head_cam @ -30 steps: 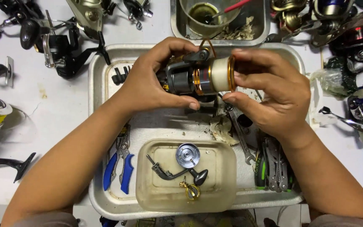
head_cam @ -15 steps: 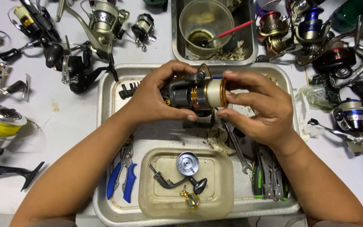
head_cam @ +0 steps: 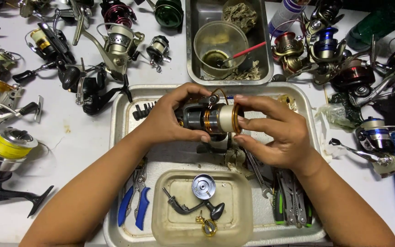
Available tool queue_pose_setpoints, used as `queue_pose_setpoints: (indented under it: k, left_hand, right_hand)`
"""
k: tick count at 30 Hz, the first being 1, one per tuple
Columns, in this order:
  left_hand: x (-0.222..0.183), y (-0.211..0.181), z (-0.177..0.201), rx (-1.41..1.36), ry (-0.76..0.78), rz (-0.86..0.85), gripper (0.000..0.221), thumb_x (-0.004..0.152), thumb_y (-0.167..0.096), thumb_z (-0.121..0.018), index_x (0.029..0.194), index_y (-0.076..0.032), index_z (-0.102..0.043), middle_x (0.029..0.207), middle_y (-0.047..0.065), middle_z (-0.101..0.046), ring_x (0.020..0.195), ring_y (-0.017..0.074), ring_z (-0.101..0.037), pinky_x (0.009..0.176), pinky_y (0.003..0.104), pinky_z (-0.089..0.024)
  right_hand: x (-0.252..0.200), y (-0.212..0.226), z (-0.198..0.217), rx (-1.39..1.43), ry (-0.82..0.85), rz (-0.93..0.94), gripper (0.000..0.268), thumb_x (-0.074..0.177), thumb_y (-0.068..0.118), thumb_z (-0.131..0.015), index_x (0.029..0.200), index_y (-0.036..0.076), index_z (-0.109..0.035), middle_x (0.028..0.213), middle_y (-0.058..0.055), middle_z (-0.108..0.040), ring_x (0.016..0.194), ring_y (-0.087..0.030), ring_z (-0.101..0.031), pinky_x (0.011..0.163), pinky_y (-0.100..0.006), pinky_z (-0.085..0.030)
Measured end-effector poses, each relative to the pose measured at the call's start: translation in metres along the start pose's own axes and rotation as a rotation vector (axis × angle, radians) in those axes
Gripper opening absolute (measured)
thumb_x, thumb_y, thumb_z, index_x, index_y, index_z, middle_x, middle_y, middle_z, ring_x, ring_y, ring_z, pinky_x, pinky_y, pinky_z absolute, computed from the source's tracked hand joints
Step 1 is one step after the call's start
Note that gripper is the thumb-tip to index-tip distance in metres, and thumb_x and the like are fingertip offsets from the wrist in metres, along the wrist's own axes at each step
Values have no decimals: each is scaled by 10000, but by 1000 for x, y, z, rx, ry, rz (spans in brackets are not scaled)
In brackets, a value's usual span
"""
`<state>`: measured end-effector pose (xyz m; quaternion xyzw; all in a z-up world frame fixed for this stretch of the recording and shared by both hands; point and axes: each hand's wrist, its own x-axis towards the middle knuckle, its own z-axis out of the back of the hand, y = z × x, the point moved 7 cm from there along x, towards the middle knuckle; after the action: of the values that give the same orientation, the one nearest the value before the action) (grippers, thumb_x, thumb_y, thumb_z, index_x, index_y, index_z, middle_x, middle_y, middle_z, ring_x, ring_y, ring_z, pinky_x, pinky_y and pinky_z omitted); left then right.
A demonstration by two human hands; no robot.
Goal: Reassembling the body and spool of a fishing reel on a workbench with various parts and tools.
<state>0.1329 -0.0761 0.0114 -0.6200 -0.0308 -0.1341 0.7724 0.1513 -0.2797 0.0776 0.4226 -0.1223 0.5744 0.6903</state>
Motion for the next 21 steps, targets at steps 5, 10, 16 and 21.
queue_pose_setpoints:
  k: [5, 10, 16, 21]
  left_hand:
    - [0, 3, 2, -22, -3, -15, 744, 629, -372, -926, 1257, -170, -580, 1237, 17, -647, 1158, 163, -623, 1024, 311, -509]
    - [0, 2, 2, 7, -5, -5, 743, 625, -397, -918, 1259, -184, -595, 1255, 23, -667, 1181, 185, -637, 1044, 345, -506]
    - [0, 5, 3, -67, -10, -90, 660, 723, -312, -904, 1287, -111, -627, 1283, 57, -683, 1187, 197, -668, 1053, 340, -554]
    - [1, 5, 1, -82, 13, -133, 709, 725, -358, -896, 1317, -94, -609, 1305, 71, -666, 1216, 214, -654, 1065, 352, -555]
  right_hand:
    - [-3, -4, 0, -29, 19, 19, 254, 861, 82, -814, 1075, -12, -715, 1218, -307, -636, 1136, -412, -680, 999, -441, -608]
    - [0, -1, 1, -57, 6, -11, 306, 839, 144, -853, 1072, -11, -729, 1130, -271, -652, 1041, -366, -681, 923, -401, -610]
    - [-2, -2, -4, -21, 56, -15, 227, 910, 11, -757, 1112, -74, -700, 1356, -343, -592, 1243, -477, -662, 1077, -494, -583]
    - [-5, -3, -2, 0, -10, -28, 265, 914, 52, -808, 1126, -45, -683, 1294, -338, -594, 1167, -437, -673, 1017, -463, -644]
